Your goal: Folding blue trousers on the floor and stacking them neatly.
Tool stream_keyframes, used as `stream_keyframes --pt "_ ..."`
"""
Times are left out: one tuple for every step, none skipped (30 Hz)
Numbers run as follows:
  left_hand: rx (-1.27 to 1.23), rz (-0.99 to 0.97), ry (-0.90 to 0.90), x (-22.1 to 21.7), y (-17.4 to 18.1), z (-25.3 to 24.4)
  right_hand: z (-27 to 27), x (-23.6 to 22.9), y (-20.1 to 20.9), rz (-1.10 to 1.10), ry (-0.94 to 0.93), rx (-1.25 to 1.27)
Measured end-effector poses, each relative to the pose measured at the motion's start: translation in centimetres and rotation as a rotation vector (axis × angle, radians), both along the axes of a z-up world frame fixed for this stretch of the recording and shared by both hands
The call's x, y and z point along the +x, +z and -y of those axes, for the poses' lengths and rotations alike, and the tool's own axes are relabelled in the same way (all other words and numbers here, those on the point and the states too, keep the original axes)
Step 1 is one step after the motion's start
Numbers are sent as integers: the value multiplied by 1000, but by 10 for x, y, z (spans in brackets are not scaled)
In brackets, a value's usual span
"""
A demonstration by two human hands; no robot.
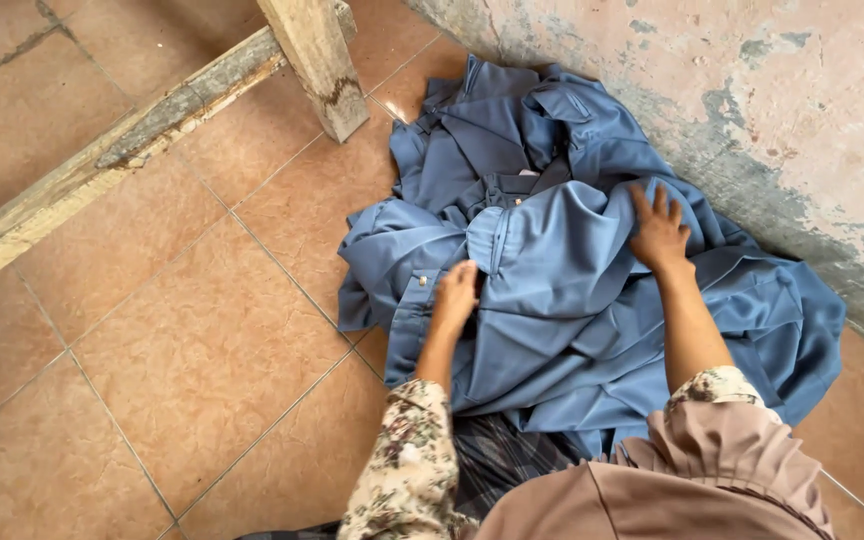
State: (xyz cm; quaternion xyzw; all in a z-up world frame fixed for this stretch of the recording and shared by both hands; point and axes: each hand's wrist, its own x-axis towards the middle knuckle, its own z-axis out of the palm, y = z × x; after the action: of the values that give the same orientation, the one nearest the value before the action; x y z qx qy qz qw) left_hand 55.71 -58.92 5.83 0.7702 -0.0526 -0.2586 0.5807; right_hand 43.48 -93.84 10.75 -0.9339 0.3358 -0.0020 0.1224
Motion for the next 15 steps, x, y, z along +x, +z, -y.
stream_keyframes --pt "-3 4 0 -10 21 10 13 -3 -33 4 0 -3" --pt "-105 -170 -13 -22 41 18 23 -7 -68 -52 22 -11" --pt "-208 -343 -27 -35 61 26 34 -11 -103 -107 45 -19" --pt "-206 -341 -24 -37 61 33 45 -19 -134 -105 47 -17" --pt "-306 -439 -47 -40 60 40 55 -27 -166 -155 72 -135" --pt "-407 -538 -68 -44 60 47 65 -35 -197 -206 98 -254" --pt "-407 -536 -64 -34 35 53 58 -33 -185 -204 102 -253" --pt "-418 -594 -40 -27 9 58 50 -37 -173 -97 81 -354" --pt "-429 -652 -16 -20 -17 63 42 -40 -162 12 59 -454" --pt "-427 -655 -18 -14 -2 65 36 -43 -137 9 57 -453" --pt "-402 -528 0 -7 13 67 30 -46 -111 85 -96 -223" --pt "-381 -397 16 1 29 72 27 -46 -84 164 -247 4" --pt "-385 -397 14 15 46 75 24 -54 -59 166 -248 0" --pt "-274 -132 25 29 63 76 19 -61 -35 318 -319 -10" --pt "-161 131 36 43 80 77 14 -68 -11 471 -390 -19"
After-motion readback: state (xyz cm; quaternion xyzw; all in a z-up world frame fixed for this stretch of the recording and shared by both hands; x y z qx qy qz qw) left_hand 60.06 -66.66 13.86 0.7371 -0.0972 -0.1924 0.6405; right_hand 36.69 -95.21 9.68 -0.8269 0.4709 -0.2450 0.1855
